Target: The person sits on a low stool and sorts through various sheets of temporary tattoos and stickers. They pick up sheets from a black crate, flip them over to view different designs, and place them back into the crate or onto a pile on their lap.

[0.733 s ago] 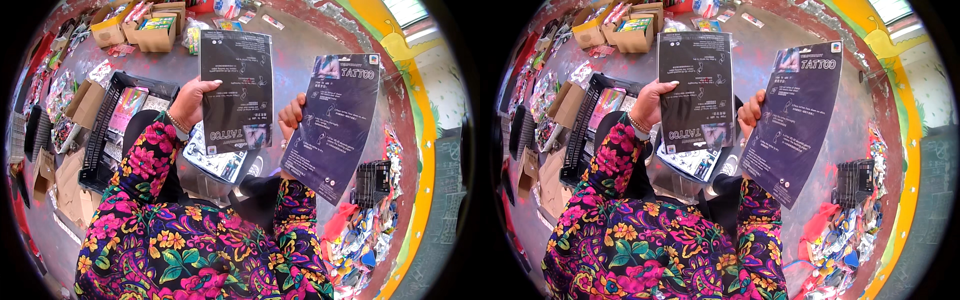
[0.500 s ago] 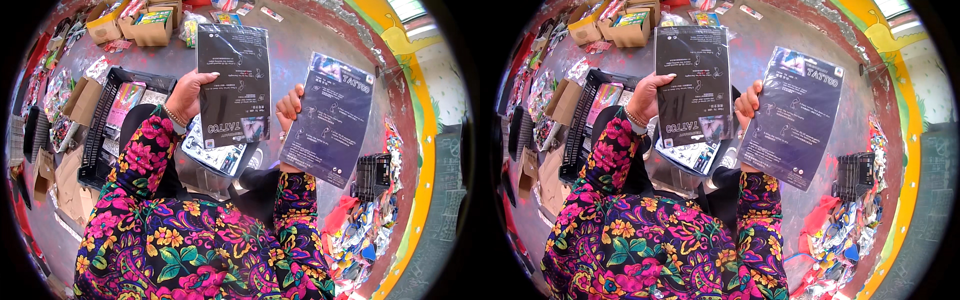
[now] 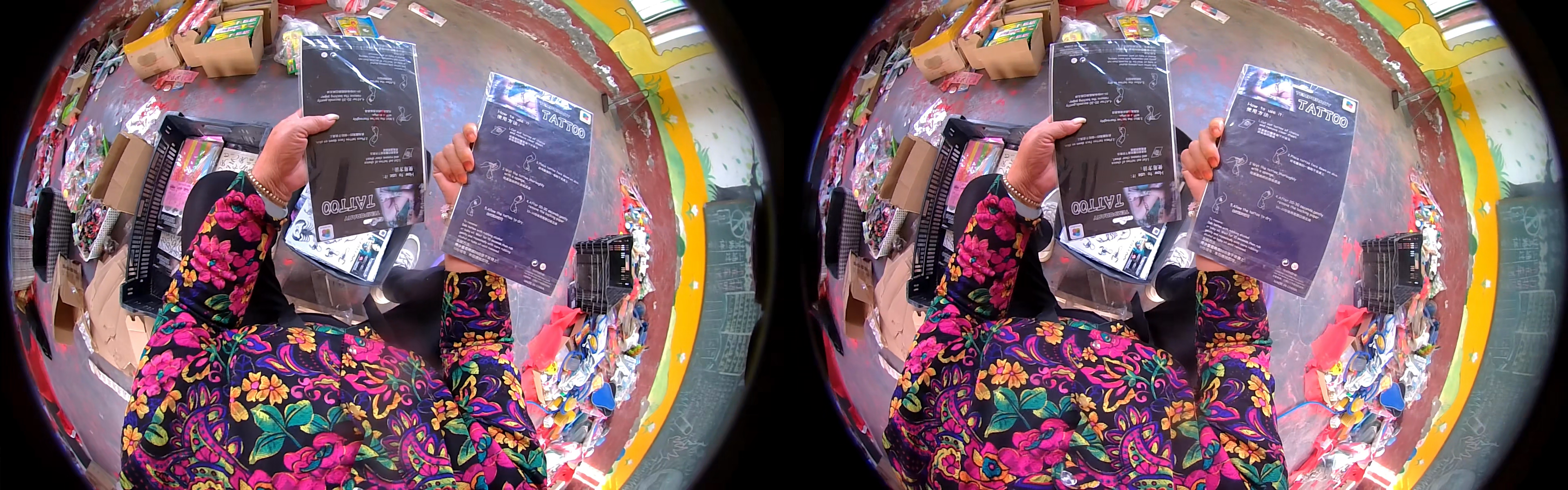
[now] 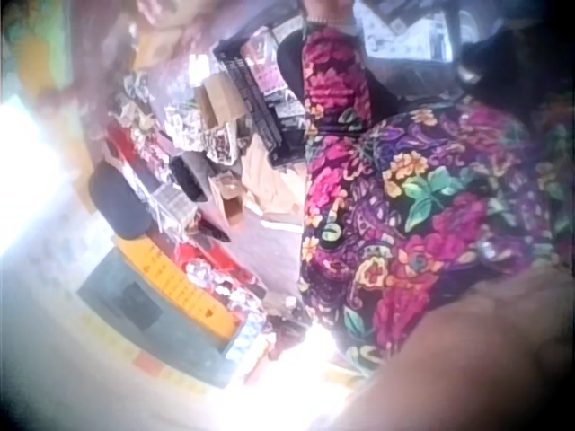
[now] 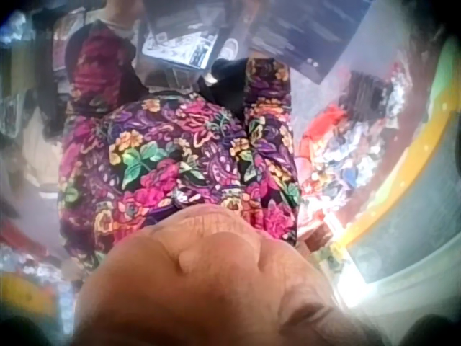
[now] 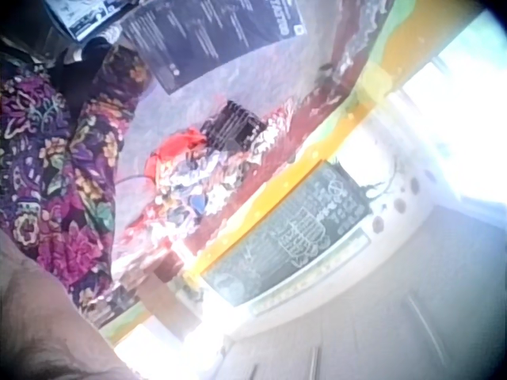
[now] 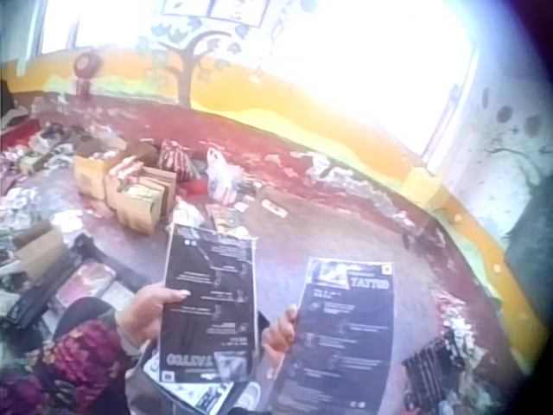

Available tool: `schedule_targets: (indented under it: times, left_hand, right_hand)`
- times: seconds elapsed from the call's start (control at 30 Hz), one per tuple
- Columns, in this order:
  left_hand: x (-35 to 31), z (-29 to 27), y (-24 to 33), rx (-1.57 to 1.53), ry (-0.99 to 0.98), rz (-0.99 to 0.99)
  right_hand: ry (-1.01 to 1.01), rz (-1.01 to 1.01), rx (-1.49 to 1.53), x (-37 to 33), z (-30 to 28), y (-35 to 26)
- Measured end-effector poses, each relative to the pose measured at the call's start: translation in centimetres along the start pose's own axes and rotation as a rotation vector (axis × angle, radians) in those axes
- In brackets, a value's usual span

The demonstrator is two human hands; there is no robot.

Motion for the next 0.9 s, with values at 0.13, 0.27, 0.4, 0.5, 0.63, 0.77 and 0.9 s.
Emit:
schedule_targets:
  times: [0.13, 0.27, 0.4, 0.5, 0.63, 0.77, 0.9]
  left_hand:
    - [0.2, -0.1, -0.2, 0.015, -0.018, -0.013]
    - [0.3, -0.1, -0.4, 0.033, -0.014, 0.003]
    - [0.1, 0.4, -0.5, 0.049, -0.02, -0.012]
    - [0.1, 0.4, -0.6, 0.076, -0.009, -0.01]
    - [0.3, 0.1, -0.6, 0.11, -0.031, 0.005]
    - [0.5, 1.0, -0.7, 0.238, -0.038, 0.209]
    - [0.9, 0.4, -0.6, 0.453, 0.173, 0.498]
  right_hand:
    - [-0.018, 0.001, -0.004, 0.0, 0.5, 0.0]
    - [-0.025, 0.017, -0.014, 0.0, 0.5, 0.3]
    - [-0.037, 0.035, -0.044, 0.0, 0.6, 0.3]
    - [-0.005, 0.037, -0.057, -0.1, 0.9, 0.4]
    - [-0.031, 0.05, -0.054, -0.1, 0.9, 0.4]
    - [-0.032, 0.074, -0.062, -0.2, 0.9, 0.4]
    - [-0.086, 0.105, -0.032, -0.1, 0.9, 0.5]
Point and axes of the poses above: each hand's wrist, its own x-axis towards the middle knuckle, its own z-axis out of the palm, y = z × x, the point moved 3 cm from there along x, towards the middle knuckle, and after that the axes turned 15 degrees about -z, right-handed, at the moved point
